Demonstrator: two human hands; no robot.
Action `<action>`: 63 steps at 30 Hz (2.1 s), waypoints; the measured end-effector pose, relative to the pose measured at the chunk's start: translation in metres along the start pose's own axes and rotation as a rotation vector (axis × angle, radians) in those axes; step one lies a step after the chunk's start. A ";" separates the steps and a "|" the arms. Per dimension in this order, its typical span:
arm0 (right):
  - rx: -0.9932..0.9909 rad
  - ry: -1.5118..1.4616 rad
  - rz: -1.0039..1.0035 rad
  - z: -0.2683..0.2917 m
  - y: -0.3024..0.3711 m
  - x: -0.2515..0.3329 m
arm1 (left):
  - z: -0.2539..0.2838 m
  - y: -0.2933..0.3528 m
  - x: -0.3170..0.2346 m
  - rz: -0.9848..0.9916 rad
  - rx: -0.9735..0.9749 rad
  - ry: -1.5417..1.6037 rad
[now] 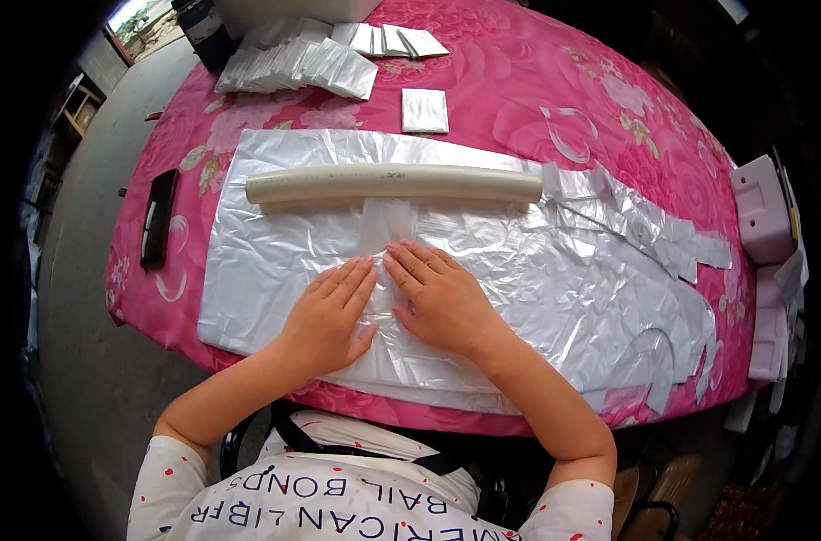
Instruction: The person repeatedly tears off pieces of clear plastic wrap from a roll, places small white rectangular items onto the wrap, and folds the wrap around each item. The wrapped items are stacked on the table.
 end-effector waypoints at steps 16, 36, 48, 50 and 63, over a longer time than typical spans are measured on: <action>-0.172 -0.082 0.083 0.015 0.008 0.005 | 0.005 0.006 -0.016 -0.230 -0.074 0.035; -0.120 -0.688 -0.808 -0.009 0.037 -0.042 | -0.008 -0.027 0.039 0.521 0.083 0.651; 0.019 -0.781 -0.894 -0.024 0.036 -0.053 | 0.006 -0.035 -0.019 0.031 -0.195 0.129; 0.013 -0.751 -0.867 -0.026 0.037 -0.056 | -0.017 -0.034 -0.024 0.052 -0.080 0.053; 0.318 -0.216 -0.696 0.008 0.029 -0.044 | -0.027 -0.027 -0.011 0.136 -0.015 0.143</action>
Point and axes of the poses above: each hand's wrist, its own y-axis away from the middle knuckle, its own z-axis out of the back of the hand, x = y × z, the point moved 9 cm from there along -y, towards the middle knuckle, and after that the axes turned 10 degrees about z, right-handed, at the moved point
